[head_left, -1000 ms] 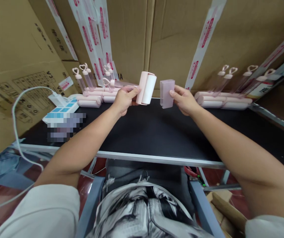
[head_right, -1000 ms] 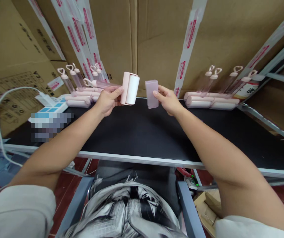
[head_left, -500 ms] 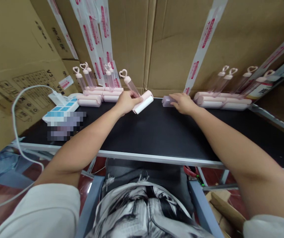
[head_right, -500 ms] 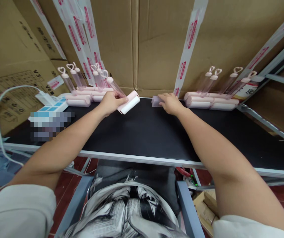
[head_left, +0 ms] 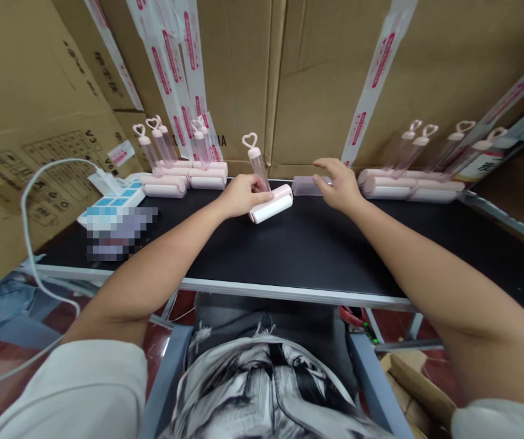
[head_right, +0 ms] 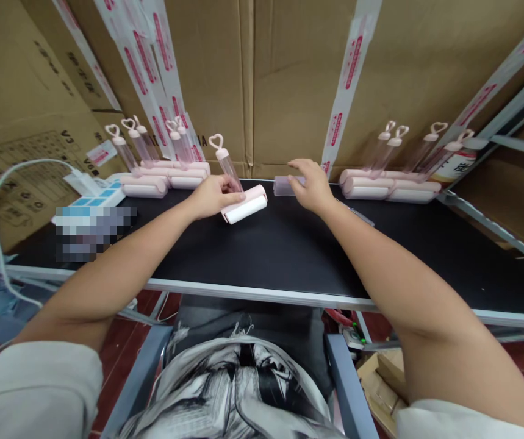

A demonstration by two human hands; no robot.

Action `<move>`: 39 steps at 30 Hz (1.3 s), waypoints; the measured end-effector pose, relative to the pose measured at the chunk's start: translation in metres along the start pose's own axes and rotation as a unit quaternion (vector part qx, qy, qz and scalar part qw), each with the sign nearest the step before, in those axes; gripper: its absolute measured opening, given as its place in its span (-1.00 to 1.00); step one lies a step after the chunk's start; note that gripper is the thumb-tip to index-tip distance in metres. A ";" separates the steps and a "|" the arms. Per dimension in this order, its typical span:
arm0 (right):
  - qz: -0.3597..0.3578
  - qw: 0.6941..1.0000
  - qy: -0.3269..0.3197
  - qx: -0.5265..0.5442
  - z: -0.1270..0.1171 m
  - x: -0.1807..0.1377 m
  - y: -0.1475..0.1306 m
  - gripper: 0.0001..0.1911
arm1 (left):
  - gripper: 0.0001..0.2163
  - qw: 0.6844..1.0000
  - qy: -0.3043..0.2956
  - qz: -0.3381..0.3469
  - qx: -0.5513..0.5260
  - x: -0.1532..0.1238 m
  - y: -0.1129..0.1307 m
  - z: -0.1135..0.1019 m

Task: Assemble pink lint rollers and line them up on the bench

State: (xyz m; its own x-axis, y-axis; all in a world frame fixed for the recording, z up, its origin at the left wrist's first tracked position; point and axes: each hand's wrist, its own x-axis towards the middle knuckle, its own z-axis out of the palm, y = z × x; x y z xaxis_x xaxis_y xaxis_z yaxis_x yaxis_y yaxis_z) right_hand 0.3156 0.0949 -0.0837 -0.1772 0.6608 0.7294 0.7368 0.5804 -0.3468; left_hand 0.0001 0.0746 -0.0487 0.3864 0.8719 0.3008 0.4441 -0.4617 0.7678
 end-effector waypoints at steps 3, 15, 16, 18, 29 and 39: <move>0.014 0.990 0.014 0.136 -0.009 0.001 -0.041 -0.58 | -0.84 0.999 -0.028 0.017 0.022 -0.003 0.007 0.000; 0.062 0.940 -0.132 0.307 -0.026 -0.011 -0.137 -0.46 | -0.84 0.963 -0.183 0.158 0.118 -0.030 0.043 0.002; 0.065 0.945 -0.132 0.291 -0.026 -0.011 -0.138 -0.50 | -0.83 0.965 -0.179 0.159 0.103 -0.028 0.042 0.004; 0.085 0.950 -0.093 0.286 -0.023 -0.011 -0.134 -0.53 | -0.77 0.979 -0.140 0.142 0.050 -0.023 0.035 0.005; 0.191 0.819 -0.068 0.537 -0.019 -0.006 -0.121 -0.46 | -0.34 0.937 0.013 0.052 -0.345 -0.010 0.024 0.008; 0.177 0.739 -0.378 0.529 -0.057 0.003 -0.070 -0.07 | -0.32 0.947 -0.017 0.009 -0.321 -0.009 0.024 -0.019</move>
State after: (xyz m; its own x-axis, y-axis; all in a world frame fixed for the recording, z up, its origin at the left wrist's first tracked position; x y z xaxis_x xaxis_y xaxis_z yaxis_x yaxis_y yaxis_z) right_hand 0.3011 0.0293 -0.0234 -0.7041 0.7053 0.0830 -0.0270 0.0902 -0.9956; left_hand -0.0086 0.0588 -0.0222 0.4198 0.8538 0.3078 -0.1423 -0.2730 0.9514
